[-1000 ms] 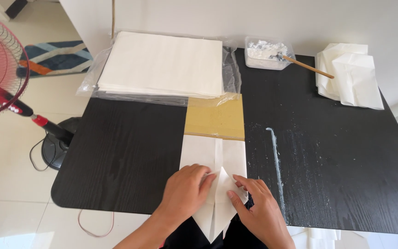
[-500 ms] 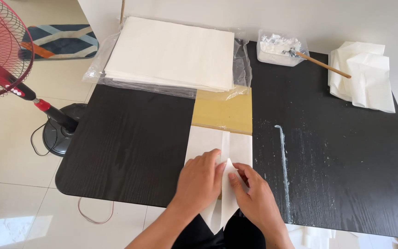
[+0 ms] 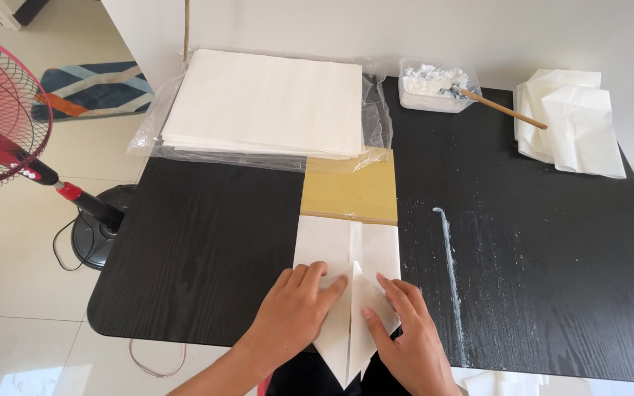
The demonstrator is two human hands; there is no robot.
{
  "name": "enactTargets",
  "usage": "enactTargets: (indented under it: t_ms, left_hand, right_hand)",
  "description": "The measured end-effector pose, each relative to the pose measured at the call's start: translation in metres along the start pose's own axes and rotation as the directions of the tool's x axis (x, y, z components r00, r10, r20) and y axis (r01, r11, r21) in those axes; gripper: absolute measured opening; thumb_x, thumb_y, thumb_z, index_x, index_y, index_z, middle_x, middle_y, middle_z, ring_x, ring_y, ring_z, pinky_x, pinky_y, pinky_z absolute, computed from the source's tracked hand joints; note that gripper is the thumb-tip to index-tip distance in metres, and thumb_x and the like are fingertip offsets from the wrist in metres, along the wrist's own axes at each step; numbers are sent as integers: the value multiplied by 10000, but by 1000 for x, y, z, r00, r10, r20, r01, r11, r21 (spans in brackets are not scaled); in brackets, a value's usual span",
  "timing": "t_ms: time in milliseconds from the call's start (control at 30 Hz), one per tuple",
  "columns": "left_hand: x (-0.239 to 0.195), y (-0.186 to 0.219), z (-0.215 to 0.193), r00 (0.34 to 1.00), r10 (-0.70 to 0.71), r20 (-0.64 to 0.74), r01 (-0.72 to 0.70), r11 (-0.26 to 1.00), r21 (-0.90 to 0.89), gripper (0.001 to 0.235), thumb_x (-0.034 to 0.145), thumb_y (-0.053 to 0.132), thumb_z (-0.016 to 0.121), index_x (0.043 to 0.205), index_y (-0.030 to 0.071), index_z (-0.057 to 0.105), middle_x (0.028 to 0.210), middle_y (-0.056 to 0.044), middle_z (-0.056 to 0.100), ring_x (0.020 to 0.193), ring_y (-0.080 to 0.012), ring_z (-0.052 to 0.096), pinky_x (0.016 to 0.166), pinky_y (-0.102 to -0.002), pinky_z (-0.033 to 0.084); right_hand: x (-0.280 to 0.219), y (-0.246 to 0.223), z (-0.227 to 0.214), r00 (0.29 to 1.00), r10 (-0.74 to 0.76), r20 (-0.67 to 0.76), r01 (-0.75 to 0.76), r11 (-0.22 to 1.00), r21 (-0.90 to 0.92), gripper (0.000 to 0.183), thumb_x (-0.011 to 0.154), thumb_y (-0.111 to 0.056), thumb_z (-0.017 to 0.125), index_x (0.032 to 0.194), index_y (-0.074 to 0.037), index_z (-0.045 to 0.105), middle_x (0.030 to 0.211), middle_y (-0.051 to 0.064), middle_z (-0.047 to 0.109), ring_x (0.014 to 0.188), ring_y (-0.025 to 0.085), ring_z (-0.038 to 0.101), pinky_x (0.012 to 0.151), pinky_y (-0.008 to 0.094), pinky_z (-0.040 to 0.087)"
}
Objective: Manually folding paper sheets and applying glue with a brush to construct a paper bag.
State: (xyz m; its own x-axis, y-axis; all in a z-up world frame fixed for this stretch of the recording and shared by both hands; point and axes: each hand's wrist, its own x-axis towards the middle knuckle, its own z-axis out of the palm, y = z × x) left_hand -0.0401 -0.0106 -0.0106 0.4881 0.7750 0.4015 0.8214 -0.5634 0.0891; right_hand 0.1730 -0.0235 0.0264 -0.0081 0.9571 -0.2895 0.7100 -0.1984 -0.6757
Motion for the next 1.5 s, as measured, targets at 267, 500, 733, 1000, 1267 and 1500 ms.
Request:
enactTargets:
  t_ms: [267, 500, 733, 1000, 1267, 1500]
  left_hand:
    - [28, -7, -19, 940, -180, 291, 312, 799, -514, 168, 1013, 173, 574, 1169, 110, 574, 1075, -107, 659, 774, -286, 623, 692, -419, 508]
    - [47, -2, -10, 863, -286, 416, 479, 724, -497, 266, 1074, 300, 431, 1190, 119, 588, 820, -24, 742, 660, -234, 693, 577, -396, 507]
    - [50, 0, -10, 843, -310, 440, 520, 679, -518, 221, 1061, 281, 462, 1048, 141, 631, 852, 14, 725, 710, -196, 667, 623, -366, 493]
    - [30, 0, -4, 939, -187, 289, 291, 880, -375, 148, 999, 166, 577, 1106, 76, 526, 1045, -103, 641, 770, -306, 641, 598, -439, 507]
    - [2, 3, -11, 984, -80, 156, 127, 939, -319, 339, 979, 318, 667, 1263, 136, 634, 1411, -217, 489, 1204, -400, 528, 944, -528, 442]
    - [7, 1, -28, 863, -38, 504, 195, 945, -262, 831, 930, 643, 609, 1590, 210, 348, 1693, -228, 6, 1536, -416, 52, 1162, -605, 114]
  right_hand:
    - [4, -8, -13, 998, 4, 56, -8, 997, 79, 613, 877, -457, 658, 1462, -296, 568, 1350, -86, 647, 1222, 76, 657, 921, 290, 580]
    - [21, -31, -15, 996, 31, 83, -41, 991, 127, 493, 877, -465, 655, 1306, -230, 717, 1021, -47, 746, 939, 110, 649, 899, 261, 509]
    - [26, -39, -11, 999, 44, 21, -48, 976, 212, 324, 927, -373, 656, 1148, -175, 785, 931, -50, 775, 838, 83, 653, 801, 236, 511]
    - [27, -59, -17, 991, 124, 45, -128, 987, 100, 252, 957, -395, 630, 1024, -199, 773, 831, -76, 738, 720, 88, 611, 702, 250, 474]
    - [30, -37, -9, 1000, 22, 18, -25, 974, 225, 304, 934, -320, 680, 1200, -187, 736, 961, -43, 749, 753, 104, 600, 772, 252, 526]
    - [15, -3, -11, 858, -489, -157, 481, 872, -86, 339, 920, -270, 706, 1238, -157, 741, 1217, -13, 700, 1171, 146, 661, 979, 348, 543]
